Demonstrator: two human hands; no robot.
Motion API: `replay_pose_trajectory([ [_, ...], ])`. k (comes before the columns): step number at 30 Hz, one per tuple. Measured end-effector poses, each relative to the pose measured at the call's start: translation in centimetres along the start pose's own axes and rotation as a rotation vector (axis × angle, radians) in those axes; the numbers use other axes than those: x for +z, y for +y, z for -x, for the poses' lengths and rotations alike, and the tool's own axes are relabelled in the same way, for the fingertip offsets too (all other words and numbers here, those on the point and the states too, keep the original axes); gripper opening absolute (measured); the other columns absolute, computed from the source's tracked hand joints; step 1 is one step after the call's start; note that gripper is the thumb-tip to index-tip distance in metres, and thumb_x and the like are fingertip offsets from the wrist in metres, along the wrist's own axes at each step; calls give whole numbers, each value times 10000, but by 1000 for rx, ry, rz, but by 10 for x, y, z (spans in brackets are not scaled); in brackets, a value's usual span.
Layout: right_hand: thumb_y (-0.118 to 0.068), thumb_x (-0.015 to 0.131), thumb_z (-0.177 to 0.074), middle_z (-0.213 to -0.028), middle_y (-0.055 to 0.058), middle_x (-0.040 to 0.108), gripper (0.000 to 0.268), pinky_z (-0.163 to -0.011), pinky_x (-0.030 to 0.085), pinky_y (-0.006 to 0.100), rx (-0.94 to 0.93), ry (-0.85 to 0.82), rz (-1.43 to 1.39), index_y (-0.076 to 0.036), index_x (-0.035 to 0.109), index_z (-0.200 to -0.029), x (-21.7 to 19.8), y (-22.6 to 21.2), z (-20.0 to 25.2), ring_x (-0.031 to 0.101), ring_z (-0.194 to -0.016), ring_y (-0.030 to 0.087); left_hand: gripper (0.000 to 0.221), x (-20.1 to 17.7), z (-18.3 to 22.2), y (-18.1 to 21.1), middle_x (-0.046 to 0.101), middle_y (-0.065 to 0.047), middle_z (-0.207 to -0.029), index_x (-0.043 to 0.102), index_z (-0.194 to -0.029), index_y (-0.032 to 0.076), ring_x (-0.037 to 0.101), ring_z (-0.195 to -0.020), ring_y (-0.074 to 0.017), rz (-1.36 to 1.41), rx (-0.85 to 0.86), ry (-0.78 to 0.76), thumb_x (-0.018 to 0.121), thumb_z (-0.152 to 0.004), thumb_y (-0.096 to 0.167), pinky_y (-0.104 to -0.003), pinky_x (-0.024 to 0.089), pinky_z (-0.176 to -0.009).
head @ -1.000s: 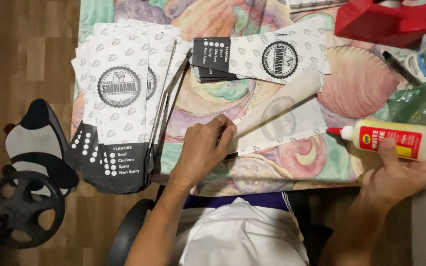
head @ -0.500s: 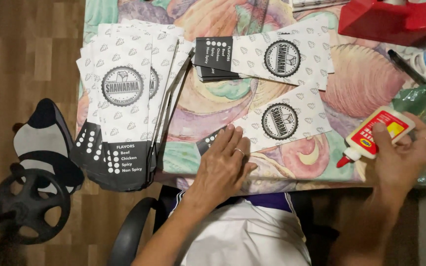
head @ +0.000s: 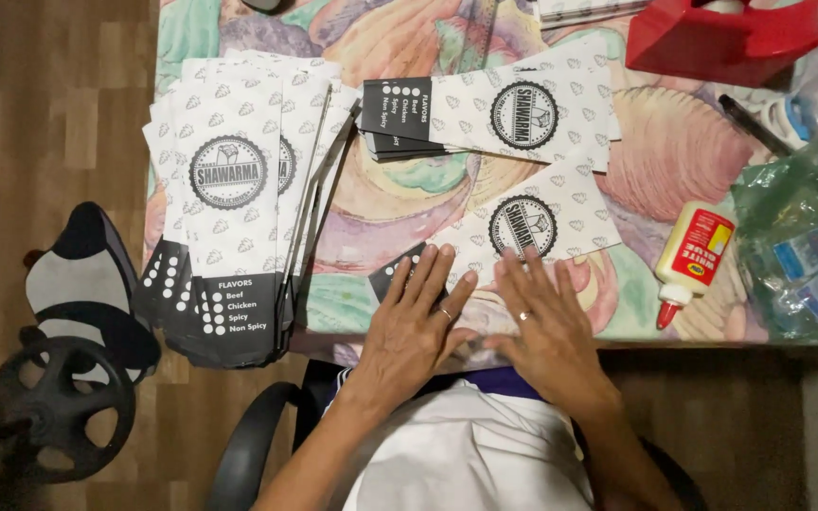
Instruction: The person applies glue from a bottle onto the edges of paper wraps and presses the pieces together by hand.
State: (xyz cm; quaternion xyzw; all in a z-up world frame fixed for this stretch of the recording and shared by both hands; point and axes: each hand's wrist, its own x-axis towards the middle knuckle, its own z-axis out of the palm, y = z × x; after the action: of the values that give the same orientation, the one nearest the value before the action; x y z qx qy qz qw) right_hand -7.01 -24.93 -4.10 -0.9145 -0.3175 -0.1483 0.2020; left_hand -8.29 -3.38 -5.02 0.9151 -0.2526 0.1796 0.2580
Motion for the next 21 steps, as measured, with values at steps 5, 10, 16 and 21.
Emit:
replay_pose_trajectory([
  [5, -589, 384, -1016, -1644, 369, 230, 915, -1229, 156, 621, 474, -163, 107, 100, 247, -1602, -19, 43, 15, 170, -1523, 529, 771, -23, 30, -9, 354, -218, -1643, 387, -1558, -4, 291, -1541, -354, -182, -74, -158, 553, -991, 491, -573, 142, -1247],
  [10, -495, 468, -1028, -1698, 303, 31, 908, -1278, 116, 599, 469, -169, 134, 35, 41, -1629, -12, 52, 22, 66, -1578, 487, 1017, -28, 49, 7, 124, -305, -1668, 155, -1588, -90, 117, -1566, -448, -611, -289, -309, 453, -965, 656, -635, 140, -1261],
  [16, -537, 375, -1047, -1696, 306, 82, 864, -1281, 120, 577, 482, -102, 102, 32, 94, -1633, -12, 49, 19, 92, -1582, 464, 1059, -8, 17, 30, 55, -299, -1673, 145, -1593, -41, 66, -1566, -436, -536, -368, -272, 388, -899, 720, -612, 78, -1261],
  [21, -619, 240, -1025, -1710, 256, 67, 876, -1270, 48, 551, 603, -136, -53, -8, 101, -1637, -29, 48, 13, 54, -1585, 425, 1112, 16, -3, 39, 263, -295, -1649, 203, -1612, 20, 253, -1544, -455, -334, -138, -226, 754, -847, 609, -630, 201, -1241],
])
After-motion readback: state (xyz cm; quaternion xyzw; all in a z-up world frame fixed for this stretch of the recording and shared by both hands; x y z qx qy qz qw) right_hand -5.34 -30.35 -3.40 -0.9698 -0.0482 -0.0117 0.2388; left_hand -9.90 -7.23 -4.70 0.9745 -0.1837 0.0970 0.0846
